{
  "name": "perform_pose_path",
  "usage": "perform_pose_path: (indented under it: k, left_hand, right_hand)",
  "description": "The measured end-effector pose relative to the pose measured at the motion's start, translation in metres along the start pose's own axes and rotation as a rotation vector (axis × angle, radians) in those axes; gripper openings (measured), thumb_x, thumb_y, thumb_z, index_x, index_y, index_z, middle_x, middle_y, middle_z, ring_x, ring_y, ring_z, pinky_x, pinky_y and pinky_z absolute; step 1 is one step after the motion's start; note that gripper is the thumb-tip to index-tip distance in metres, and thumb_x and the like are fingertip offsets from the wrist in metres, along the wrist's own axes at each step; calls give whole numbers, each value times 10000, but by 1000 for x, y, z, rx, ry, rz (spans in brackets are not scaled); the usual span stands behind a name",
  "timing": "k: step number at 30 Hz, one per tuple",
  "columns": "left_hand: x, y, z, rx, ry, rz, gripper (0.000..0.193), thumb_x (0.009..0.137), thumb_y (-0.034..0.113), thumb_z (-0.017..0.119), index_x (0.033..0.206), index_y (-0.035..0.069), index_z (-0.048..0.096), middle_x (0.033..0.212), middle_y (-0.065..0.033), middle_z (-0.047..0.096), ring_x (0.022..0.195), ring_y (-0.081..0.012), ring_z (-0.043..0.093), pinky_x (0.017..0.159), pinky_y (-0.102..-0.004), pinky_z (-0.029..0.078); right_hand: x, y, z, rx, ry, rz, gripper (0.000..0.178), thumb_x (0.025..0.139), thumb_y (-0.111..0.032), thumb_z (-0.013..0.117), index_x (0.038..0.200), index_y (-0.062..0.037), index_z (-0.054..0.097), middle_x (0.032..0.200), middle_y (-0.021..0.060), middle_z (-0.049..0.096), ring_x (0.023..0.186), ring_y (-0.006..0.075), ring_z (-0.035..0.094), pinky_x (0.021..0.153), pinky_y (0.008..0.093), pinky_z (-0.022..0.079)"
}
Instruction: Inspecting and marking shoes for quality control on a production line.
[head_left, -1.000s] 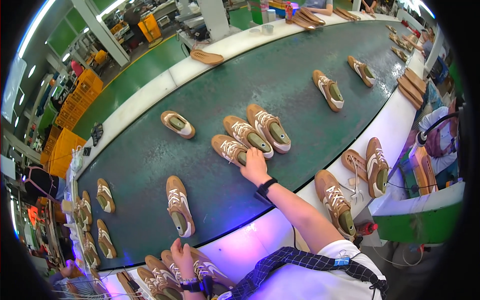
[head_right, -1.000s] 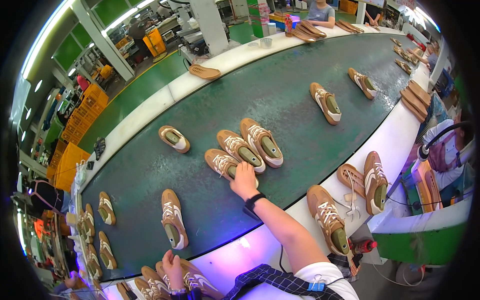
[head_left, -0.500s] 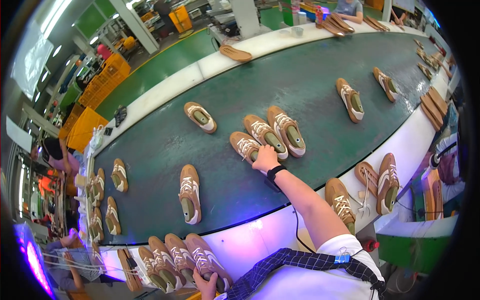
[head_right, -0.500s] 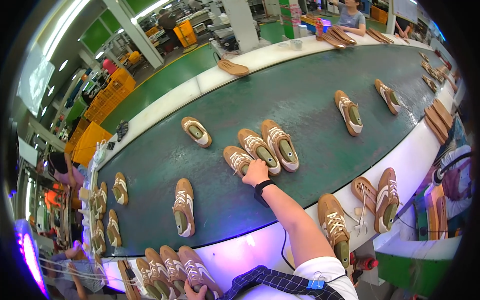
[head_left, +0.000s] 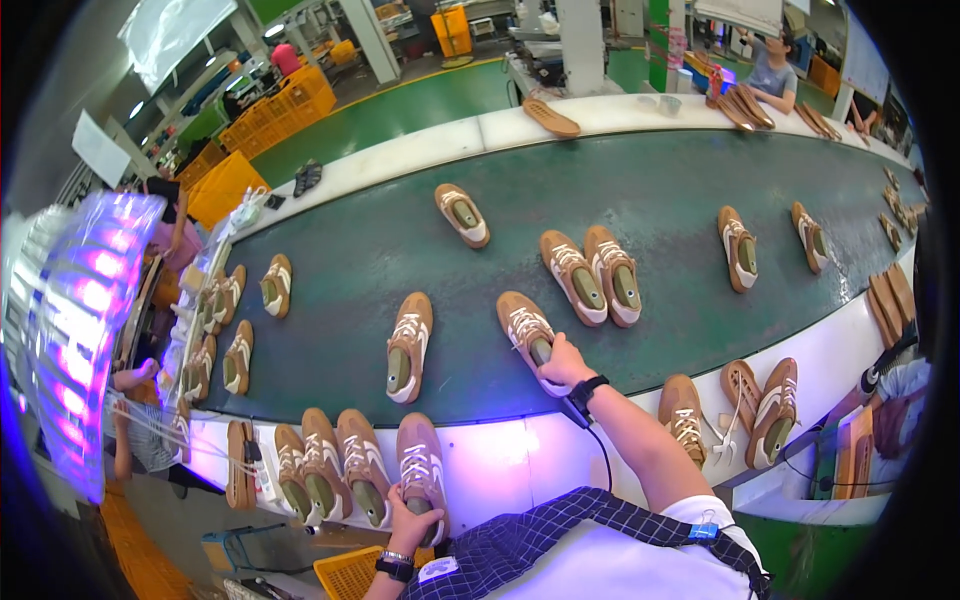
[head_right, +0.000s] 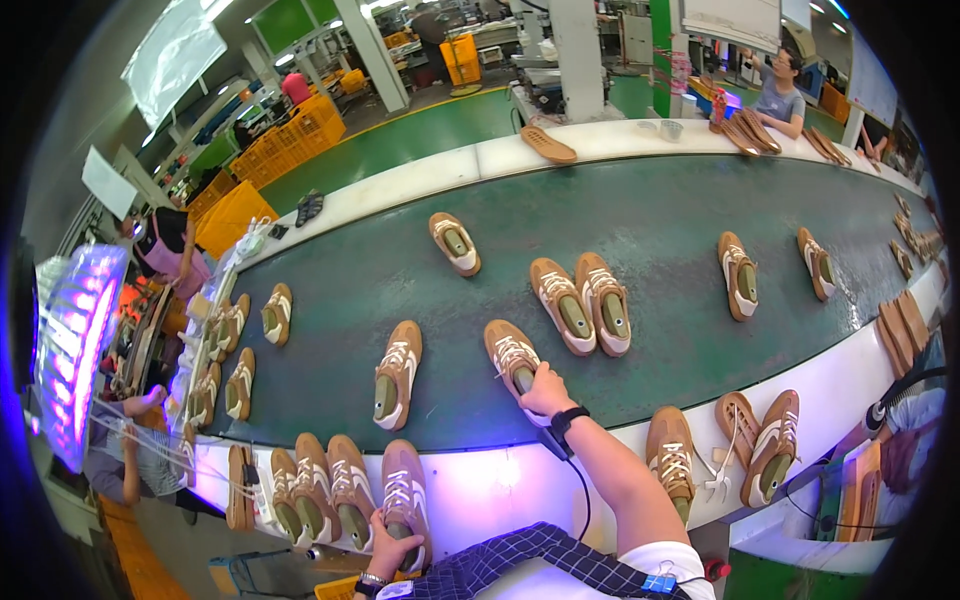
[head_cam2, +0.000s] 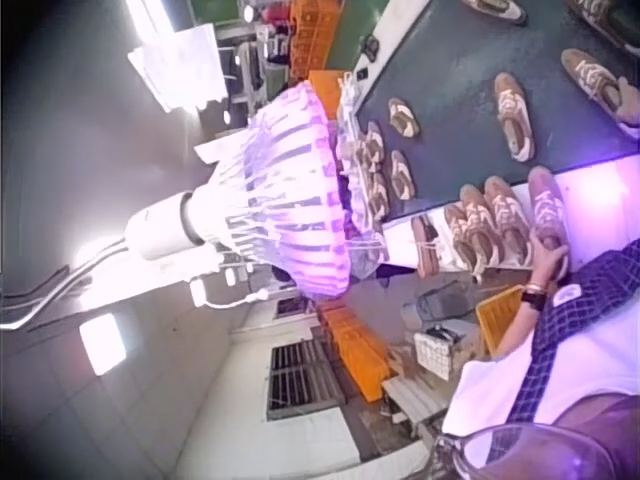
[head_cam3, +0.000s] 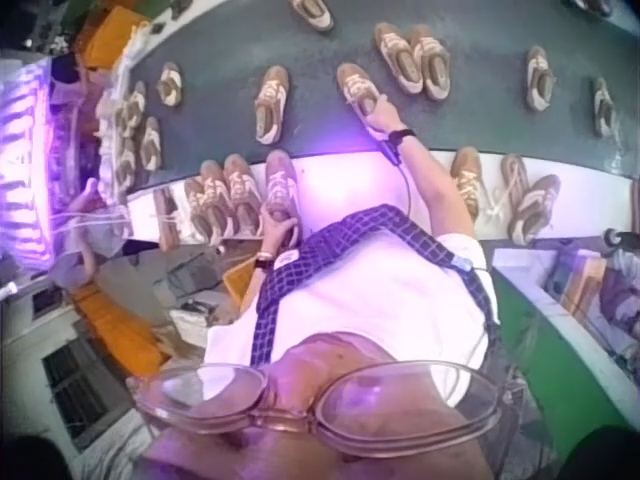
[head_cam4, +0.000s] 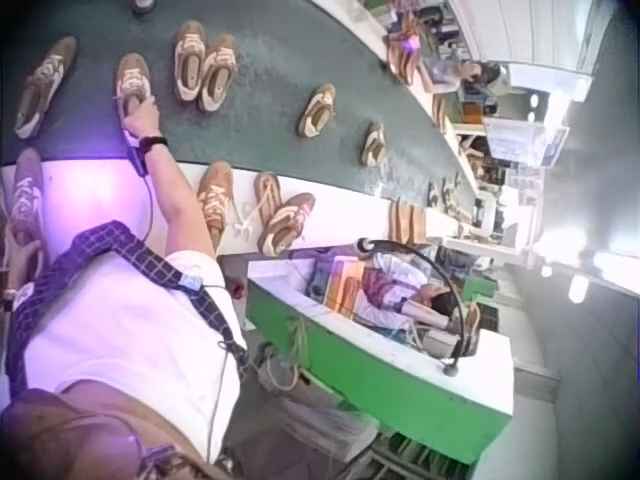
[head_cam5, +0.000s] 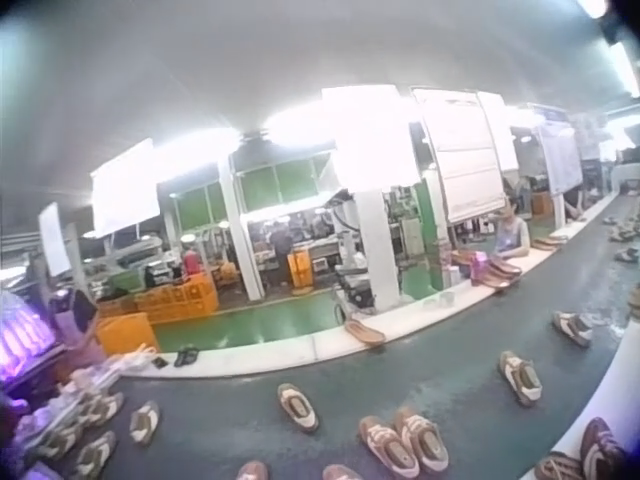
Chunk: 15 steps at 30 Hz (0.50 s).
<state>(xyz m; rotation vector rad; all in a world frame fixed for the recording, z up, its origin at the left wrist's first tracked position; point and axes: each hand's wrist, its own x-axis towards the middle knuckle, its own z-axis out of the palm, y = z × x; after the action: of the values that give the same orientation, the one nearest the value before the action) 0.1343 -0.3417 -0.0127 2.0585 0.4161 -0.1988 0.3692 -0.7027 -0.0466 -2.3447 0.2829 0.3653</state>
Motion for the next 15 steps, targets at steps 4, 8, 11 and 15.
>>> perform_pose_path:
  k: [4, 8, 11, 15]
  left_hand:
    - [1, 5, -2, 15, -35, 1, 1008, 513, 152, 818, 1315, 29, 221, 1248, -203, 430, 1134, -307, 468, 970, -362, 377]
    - [10, 12, 0, -254, -73, 1, 955, 500, 14, 746, 1333, 44, 280, 1245, -143, 438, 1145, -276, 450, 971, -332, 373]
    - [17, 14, -8, -538, -116, -63, 931, 523, -27, 700, 1352, 60, 285, 1237, -114, 445, 1134, -265, 457, 959, -337, 386]
    - [11, 34, -13, -946, -254, -154, 938, 541, -50, 639, 1387, 85, 258, 1241, -95, 446, 1145, -254, 453, 964, -352, 385]
  right_hand:
    - [1, 4, 12, 212, 85, 7, 871, 512, -210, 759, 1251, -38, 333, 1089, 256, 565, 1019, 421, 558, 899, 420, 456]
    - [4, -5, -8, 283, 2, -3, 843, 497, -126, 737, 1250, -70, 362, 1041, 219, 590, 944, 360, 599, 824, 386, 482]
    - [-6, 7, -14, 1012, -254, 1, 662, 584, 11, 654, 1198, -43, 411, 978, 109, 540, 816, 238, 589, 731, 343, 510]
    - [-91, -15, -19, 1294, -447, -184, 772, 584, 1, 607, 1316, -55, 367, 1141, 88, 538, 1009, 206, 562, 887, 322, 457]
